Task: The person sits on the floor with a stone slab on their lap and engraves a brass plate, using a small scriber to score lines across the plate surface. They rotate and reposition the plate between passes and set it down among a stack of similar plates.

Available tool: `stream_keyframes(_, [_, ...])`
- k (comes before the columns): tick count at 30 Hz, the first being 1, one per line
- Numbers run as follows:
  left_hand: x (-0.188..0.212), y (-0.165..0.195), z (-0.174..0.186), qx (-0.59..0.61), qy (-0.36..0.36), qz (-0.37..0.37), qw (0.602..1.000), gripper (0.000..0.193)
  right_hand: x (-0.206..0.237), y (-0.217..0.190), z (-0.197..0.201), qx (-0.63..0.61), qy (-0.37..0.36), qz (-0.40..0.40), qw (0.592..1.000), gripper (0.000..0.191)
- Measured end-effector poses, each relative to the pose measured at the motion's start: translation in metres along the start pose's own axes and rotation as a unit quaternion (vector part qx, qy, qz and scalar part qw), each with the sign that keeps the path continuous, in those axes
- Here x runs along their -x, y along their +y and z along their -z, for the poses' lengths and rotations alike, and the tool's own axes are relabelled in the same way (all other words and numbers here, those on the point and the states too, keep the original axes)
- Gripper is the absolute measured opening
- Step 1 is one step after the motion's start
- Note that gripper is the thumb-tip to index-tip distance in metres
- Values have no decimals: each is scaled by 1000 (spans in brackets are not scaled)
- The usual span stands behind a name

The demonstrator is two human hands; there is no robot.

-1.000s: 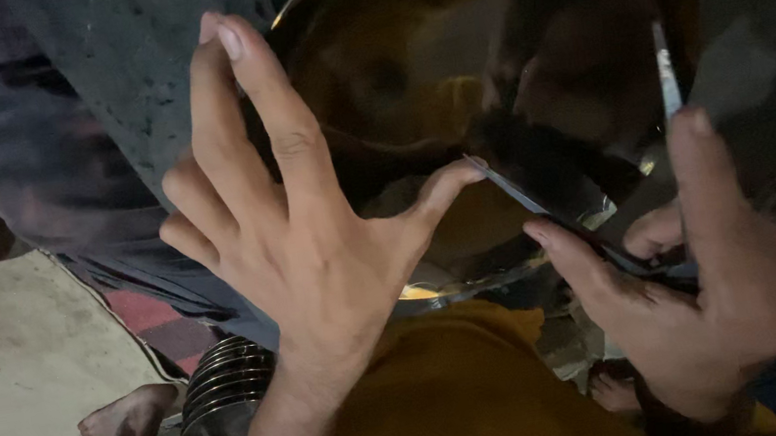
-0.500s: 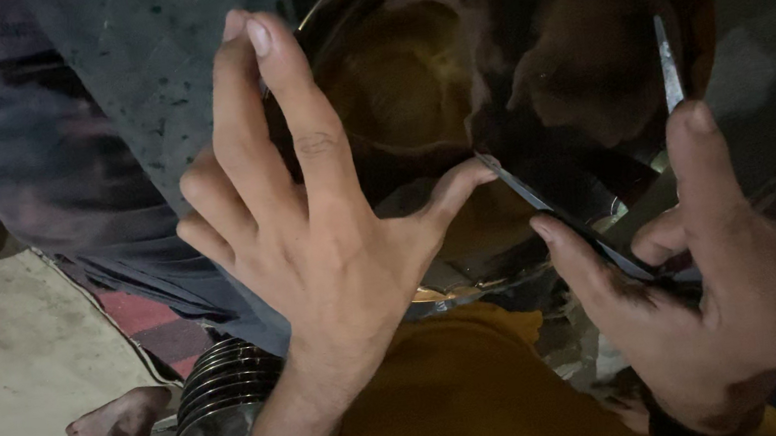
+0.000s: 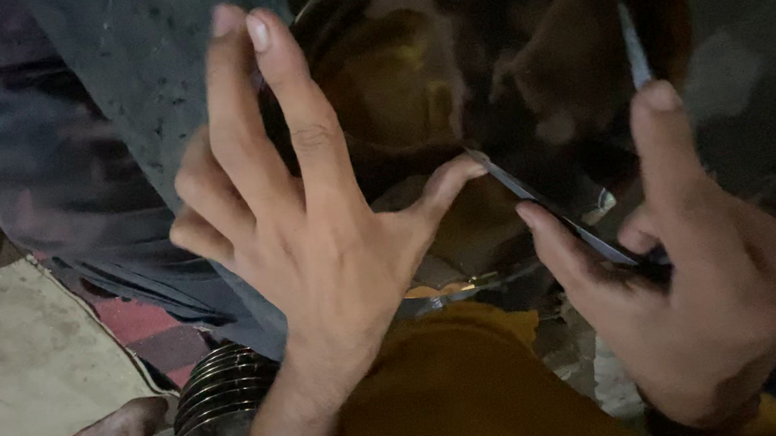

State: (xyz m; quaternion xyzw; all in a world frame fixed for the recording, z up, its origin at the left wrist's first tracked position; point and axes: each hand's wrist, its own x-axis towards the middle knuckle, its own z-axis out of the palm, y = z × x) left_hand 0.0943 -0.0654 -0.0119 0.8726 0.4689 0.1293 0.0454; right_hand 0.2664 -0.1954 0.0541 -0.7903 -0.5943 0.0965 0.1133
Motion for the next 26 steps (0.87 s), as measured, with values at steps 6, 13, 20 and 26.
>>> stream_keyframes(6, [-2, 5, 23, 153, 14, -148, 977, 43, -29, -28, 27, 131, -22, 39, 990, 83])
stream_keyframes(13, [-10, 4, 20, 258, 13, -230, 938, 24, -52, -51, 38, 242, -19, 78, 967, 73])
stream_keyframes(20, [-12, 0, 23, 290, 40, -215, 932, 16, -14, 60, 55, -173, 21, 195, 965, 67])
stream_keyframes(26, [-16, -2, 23, 297, 50, -223, 927, 17, 34, 152, -115, -145, 196, -269, 932, 23])
